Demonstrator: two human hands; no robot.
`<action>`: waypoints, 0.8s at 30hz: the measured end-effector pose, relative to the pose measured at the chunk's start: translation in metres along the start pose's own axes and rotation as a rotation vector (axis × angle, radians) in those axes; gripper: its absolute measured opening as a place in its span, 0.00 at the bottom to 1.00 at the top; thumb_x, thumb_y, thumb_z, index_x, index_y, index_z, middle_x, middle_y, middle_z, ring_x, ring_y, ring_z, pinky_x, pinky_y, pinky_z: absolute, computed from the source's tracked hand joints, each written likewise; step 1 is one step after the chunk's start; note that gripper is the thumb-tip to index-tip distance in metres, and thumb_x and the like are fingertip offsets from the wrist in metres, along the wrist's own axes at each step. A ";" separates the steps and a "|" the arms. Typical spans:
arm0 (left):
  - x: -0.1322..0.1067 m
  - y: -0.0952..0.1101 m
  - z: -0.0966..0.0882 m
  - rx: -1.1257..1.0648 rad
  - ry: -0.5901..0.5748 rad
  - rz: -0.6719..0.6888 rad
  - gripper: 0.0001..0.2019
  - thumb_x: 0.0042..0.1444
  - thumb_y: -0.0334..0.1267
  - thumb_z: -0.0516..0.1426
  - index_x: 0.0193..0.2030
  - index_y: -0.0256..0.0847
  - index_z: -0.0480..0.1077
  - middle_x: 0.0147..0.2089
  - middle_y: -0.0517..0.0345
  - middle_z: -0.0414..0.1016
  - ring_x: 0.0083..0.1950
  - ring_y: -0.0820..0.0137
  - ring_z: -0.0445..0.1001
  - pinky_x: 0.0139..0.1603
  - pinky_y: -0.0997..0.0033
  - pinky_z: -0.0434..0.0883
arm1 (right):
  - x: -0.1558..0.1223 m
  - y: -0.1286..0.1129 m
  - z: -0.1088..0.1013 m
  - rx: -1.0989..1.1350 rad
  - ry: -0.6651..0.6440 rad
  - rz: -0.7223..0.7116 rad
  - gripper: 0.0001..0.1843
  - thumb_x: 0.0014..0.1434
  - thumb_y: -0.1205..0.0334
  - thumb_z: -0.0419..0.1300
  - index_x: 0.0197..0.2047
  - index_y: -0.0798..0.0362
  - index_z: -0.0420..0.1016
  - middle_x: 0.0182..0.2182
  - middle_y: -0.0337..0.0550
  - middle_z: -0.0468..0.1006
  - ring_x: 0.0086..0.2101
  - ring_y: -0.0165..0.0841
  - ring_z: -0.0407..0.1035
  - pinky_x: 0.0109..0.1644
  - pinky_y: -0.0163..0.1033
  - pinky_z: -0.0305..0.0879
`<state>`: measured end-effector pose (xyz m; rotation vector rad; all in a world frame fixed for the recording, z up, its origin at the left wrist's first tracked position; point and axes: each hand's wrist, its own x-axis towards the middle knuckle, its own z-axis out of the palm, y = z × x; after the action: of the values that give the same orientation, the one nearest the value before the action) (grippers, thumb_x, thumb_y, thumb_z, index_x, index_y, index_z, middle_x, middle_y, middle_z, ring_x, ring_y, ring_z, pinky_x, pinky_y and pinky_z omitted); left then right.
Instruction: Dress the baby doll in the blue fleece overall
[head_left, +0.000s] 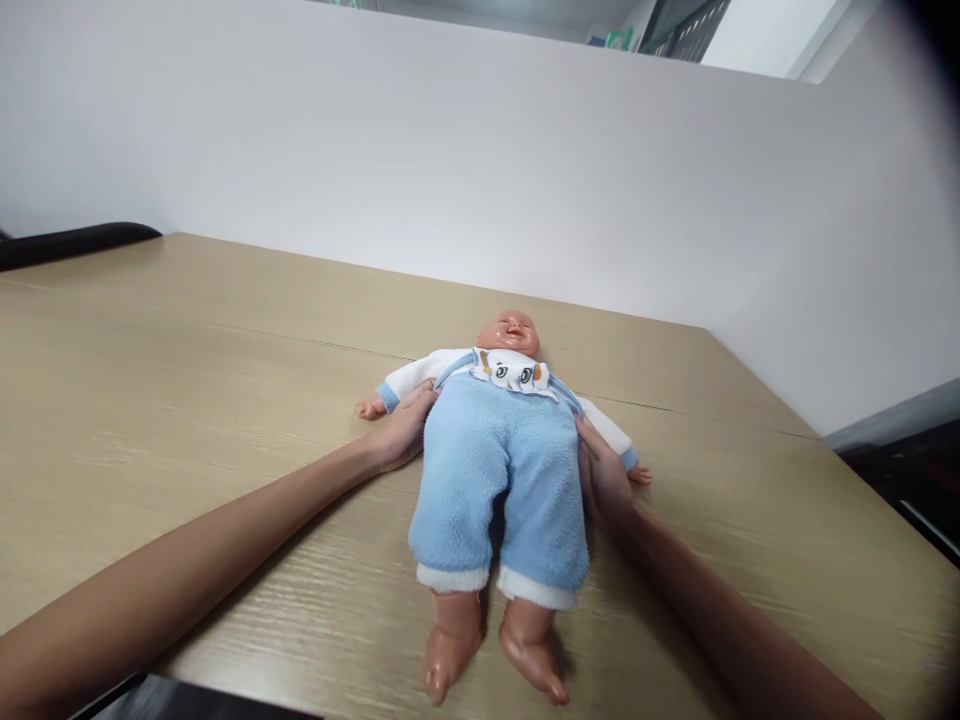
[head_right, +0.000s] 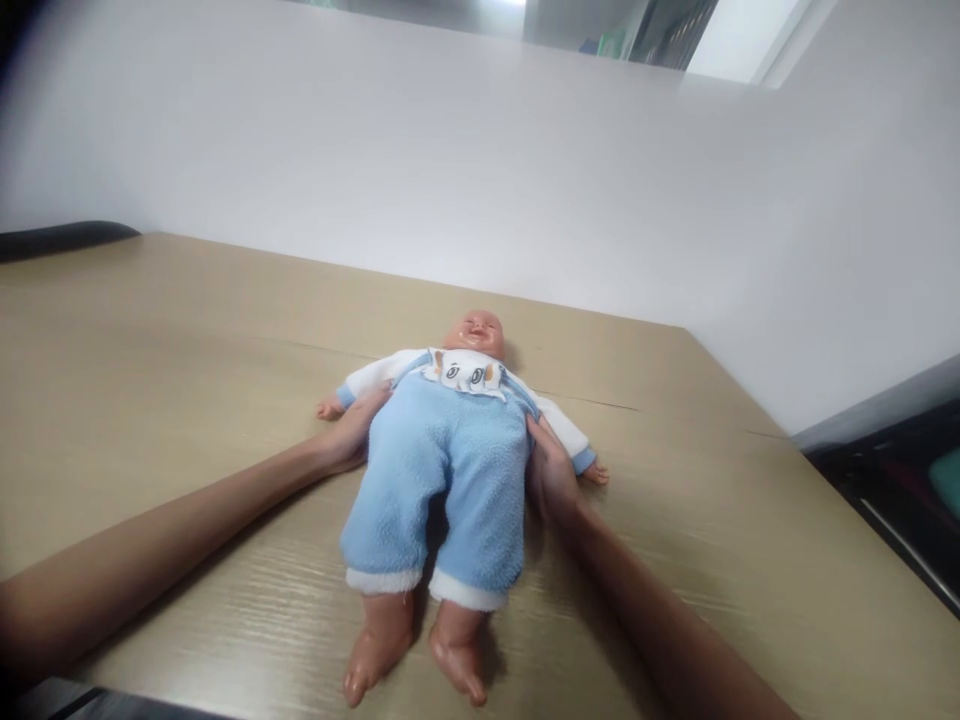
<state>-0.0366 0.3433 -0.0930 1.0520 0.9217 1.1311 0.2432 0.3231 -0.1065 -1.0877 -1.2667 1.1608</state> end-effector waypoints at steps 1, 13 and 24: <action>-0.001 0.001 0.001 0.001 -0.010 0.004 0.18 0.59 0.52 0.62 0.47 0.42 0.70 0.47 0.52 0.78 0.52 0.57 0.74 0.55 0.59 0.71 | 0.000 -0.001 0.000 0.017 0.014 -0.003 0.32 0.64 0.32 0.55 0.61 0.41 0.78 0.60 0.43 0.81 0.65 0.45 0.70 0.70 0.53 0.68; 0.001 0.030 -0.022 0.493 -0.157 0.176 0.17 0.64 0.55 0.59 0.44 0.43 0.74 0.53 0.52 0.76 0.61 0.52 0.68 0.64 0.57 0.63 | -0.004 -0.017 -0.023 -0.091 0.009 -0.011 0.14 0.62 0.44 0.65 0.46 0.41 0.78 0.44 0.39 0.83 0.53 0.45 0.74 0.66 0.48 0.67; -0.008 0.028 -0.011 0.554 -0.144 0.114 0.17 0.63 0.56 0.62 0.47 0.44 0.73 0.53 0.50 0.76 0.65 0.47 0.66 0.67 0.57 0.61 | -0.007 -0.021 -0.038 -0.380 -0.226 -0.097 0.15 0.63 0.47 0.67 0.49 0.45 0.83 0.53 0.45 0.83 0.58 0.52 0.71 0.71 0.57 0.60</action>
<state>-0.0555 0.3403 -0.0685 1.6303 1.0989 0.8921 0.2816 0.3150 -0.0871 -1.1743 -1.7494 1.0137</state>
